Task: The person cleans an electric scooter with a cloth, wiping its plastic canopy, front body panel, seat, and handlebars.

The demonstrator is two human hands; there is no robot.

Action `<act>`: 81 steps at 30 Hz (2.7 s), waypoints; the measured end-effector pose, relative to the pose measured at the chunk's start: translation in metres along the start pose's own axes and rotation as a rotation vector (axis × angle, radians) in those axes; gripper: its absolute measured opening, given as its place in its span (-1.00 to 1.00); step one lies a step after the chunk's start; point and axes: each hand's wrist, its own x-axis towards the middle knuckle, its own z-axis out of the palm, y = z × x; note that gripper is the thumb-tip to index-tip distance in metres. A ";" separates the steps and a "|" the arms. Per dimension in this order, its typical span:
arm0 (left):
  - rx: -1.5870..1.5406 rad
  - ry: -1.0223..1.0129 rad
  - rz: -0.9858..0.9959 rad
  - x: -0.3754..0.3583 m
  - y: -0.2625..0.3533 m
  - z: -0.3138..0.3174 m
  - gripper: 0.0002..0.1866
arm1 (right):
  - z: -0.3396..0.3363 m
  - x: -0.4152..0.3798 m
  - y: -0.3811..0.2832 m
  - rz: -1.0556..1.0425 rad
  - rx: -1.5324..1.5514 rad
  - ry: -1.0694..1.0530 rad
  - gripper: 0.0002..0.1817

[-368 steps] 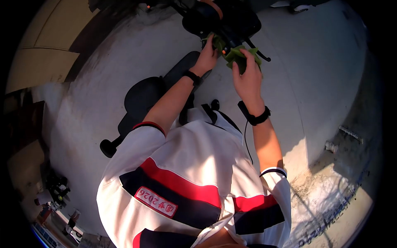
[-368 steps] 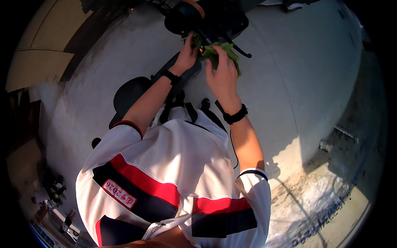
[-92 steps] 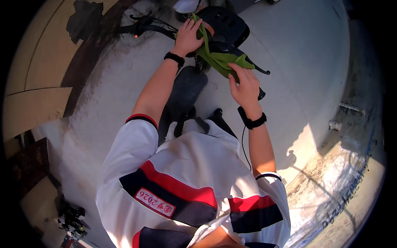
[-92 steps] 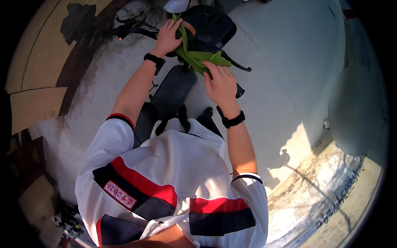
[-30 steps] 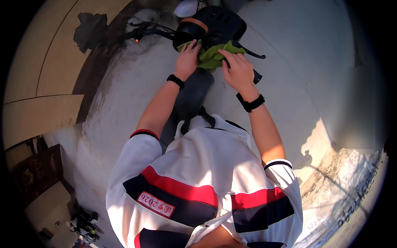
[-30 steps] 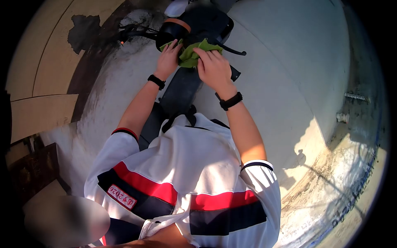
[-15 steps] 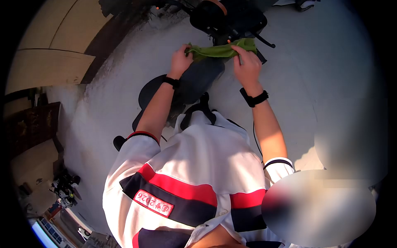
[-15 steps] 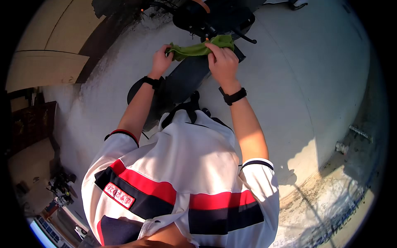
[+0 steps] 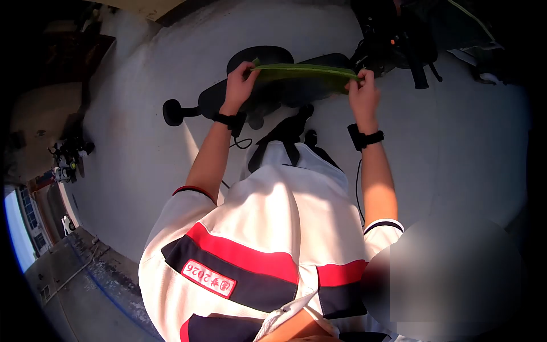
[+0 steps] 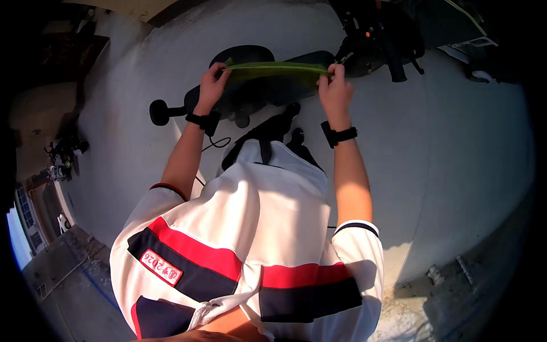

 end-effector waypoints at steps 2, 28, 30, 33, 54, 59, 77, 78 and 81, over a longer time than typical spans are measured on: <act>0.010 0.034 -0.021 -0.019 0.003 -0.005 -0.78 | 0.001 -0.001 0.000 -0.002 -0.068 -0.091 -0.81; -0.051 0.128 -0.033 -0.063 -0.028 -0.010 -0.82 | 0.002 -0.013 -0.003 0.028 -0.411 -0.278 -0.72; -0.043 0.122 -0.032 -0.063 -0.039 0.004 -0.83 | 0.002 -0.017 0.007 0.045 -0.393 -0.316 -0.73; -0.025 0.097 -0.050 -0.061 -0.054 0.018 -0.83 | 0.002 -0.019 0.013 0.072 -0.434 -0.329 -0.75; 0.201 -0.057 -0.373 -0.069 -0.082 0.044 -0.77 | 0.060 0.020 0.065 0.139 -0.408 -0.314 -0.85; -0.120 0.150 -0.392 -0.067 -0.069 0.067 -0.66 | 0.066 0.028 0.069 0.129 -0.331 -0.264 -0.81; 0.309 -0.199 -0.415 -0.085 -0.049 0.123 0.10 | 0.115 0.019 0.097 0.132 -0.279 -0.455 -0.61; 0.299 -0.198 -0.427 -0.085 -0.047 0.122 0.10 | 0.116 0.020 0.098 0.131 -0.281 -0.459 -0.62; 0.293 -0.165 -0.434 -0.084 -0.045 0.125 0.12 | 0.120 0.024 0.104 0.073 -0.294 -0.461 -0.64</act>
